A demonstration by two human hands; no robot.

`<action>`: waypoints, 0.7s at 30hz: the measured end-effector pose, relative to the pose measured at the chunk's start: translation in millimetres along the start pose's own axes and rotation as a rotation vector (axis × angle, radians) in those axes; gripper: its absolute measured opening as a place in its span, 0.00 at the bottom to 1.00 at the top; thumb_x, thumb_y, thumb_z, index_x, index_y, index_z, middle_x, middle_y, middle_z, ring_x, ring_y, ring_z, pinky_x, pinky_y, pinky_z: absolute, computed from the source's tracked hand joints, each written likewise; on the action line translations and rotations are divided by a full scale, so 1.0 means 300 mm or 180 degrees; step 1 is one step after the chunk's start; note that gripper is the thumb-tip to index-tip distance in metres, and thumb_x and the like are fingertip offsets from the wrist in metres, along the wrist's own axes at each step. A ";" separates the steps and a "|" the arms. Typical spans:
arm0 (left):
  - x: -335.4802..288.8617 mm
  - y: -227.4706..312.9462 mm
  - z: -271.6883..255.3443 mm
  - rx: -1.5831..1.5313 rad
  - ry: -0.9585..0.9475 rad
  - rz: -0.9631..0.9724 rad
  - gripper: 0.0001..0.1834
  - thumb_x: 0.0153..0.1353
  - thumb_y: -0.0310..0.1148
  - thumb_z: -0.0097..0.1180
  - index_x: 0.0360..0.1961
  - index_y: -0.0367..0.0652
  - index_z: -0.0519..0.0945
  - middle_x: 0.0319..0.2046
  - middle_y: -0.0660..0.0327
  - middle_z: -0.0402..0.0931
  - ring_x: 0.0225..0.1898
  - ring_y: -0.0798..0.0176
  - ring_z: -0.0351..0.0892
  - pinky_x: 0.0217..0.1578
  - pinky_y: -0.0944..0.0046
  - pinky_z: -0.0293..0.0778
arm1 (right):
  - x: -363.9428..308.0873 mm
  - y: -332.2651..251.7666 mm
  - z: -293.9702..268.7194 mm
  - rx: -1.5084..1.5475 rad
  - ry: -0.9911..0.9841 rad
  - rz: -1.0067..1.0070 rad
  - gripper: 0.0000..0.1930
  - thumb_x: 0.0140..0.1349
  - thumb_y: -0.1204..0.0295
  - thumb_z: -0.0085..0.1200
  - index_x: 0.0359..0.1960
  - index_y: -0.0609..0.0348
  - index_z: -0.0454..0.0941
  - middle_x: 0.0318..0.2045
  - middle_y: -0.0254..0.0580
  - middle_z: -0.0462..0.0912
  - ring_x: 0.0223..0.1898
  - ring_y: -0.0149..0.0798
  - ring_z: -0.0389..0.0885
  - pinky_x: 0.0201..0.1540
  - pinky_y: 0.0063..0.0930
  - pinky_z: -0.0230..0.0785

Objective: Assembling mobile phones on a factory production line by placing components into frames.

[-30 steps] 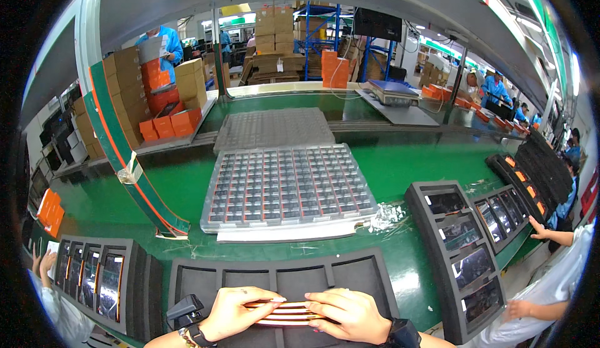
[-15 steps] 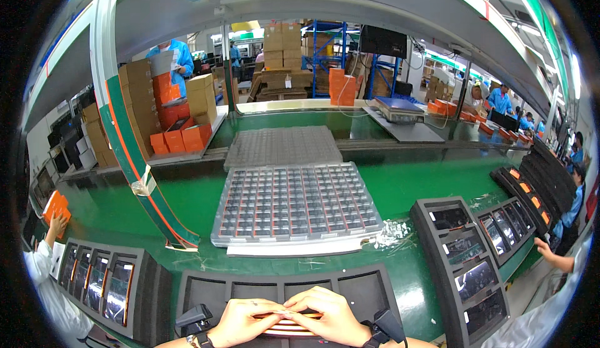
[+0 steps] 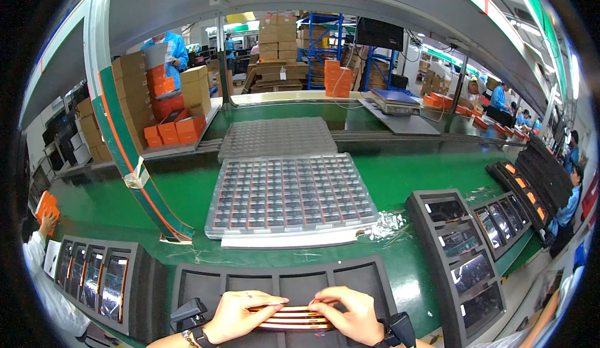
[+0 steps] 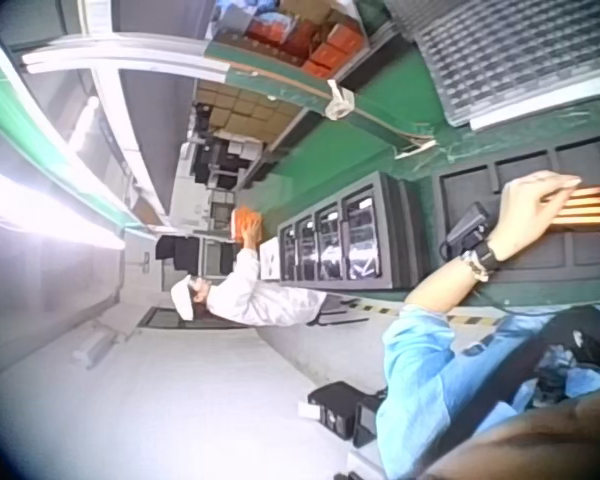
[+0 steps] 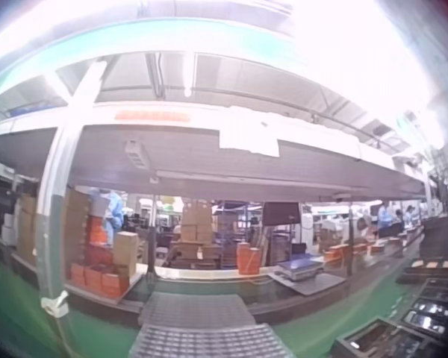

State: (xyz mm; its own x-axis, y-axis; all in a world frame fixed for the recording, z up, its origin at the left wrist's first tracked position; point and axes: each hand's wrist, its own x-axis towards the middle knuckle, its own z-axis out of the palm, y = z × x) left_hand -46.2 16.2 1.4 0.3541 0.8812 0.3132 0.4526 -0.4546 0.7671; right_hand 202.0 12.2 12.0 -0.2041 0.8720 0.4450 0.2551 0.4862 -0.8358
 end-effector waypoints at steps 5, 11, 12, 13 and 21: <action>0.007 0.014 -0.007 -0.0075 -0.0114 -0.0069 0.11 0.63 0.30 0.63 0.46 0.45 0.88 0.37 0.58 0.87 0.35 0.64 0.87 0.39 0.67 0.82 | 0.001 0.011 -0.027 -0.0613 -0.0486 -0.0775 0.07 0.55 0.81 0.67 0.35 0.63 0.83 0.33 0.44 0.88 0.34 0.38 0.88 0.39 0.29 0.81; 0.012 0.028 -0.015 -0.0057 -0.0182 -0.0211 0.11 0.62 0.30 0.63 0.45 0.46 0.88 0.36 0.58 0.87 0.35 0.64 0.87 0.39 0.67 0.82 | 0.002 0.042 -0.041 -0.1153 -0.0479 -0.1538 0.11 0.51 0.76 0.72 0.37 0.57 0.85 0.34 0.38 0.87 0.34 0.36 0.86 0.34 0.26 0.78; 0.009 0.026 -0.014 -0.0076 -0.0158 -0.0176 0.10 0.62 0.30 0.64 0.45 0.46 0.88 0.36 0.58 0.87 0.35 0.63 0.87 0.39 0.67 0.82 | 0.002 0.016 -0.050 -0.1314 -0.0505 -0.1410 0.14 0.49 0.72 0.74 0.38 0.55 0.86 0.36 0.37 0.87 0.35 0.36 0.85 0.34 0.26 0.78; 0.006 0.024 -0.014 -0.0095 -0.0135 -0.0142 0.10 0.62 0.30 0.64 0.45 0.46 0.88 0.36 0.58 0.87 0.35 0.63 0.87 0.39 0.66 0.82 | 0.001 0.004 -0.055 -0.1474 -0.0533 -0.1281 0.16 0.48 0.69 0.75 0.40 0.53 0.86 0.38 0.35 0.86 0.36 0.36 0.83 0.33 0.26 0.77; 0.010 0.021 -0.011 -0.0072 -0.0167 -0.0160 0.10 0.62 0.30 0.64 0.45 0.46 0.88 0.36 0.58 0.87 0.35 0.62 0.87 0.39 0.66 0.82 | -0.027 0.023 -0.052 -0.1608 -0.0721 -0.1498 0.18 0.46 0.62 0.75 0.39 0.51 0.86 0.43 0.32 0.86 0.41 0.37 0.82 0.44 0.30 0.77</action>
State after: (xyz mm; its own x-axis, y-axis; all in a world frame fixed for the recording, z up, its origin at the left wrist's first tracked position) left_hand -44.8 16.4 9.0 0.3740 0.8945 0.2448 0.4525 -0.4064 0.7938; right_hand 220.2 9.5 7.6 -0.5764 0.5574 0.5976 0.4863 0.8217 -0.2973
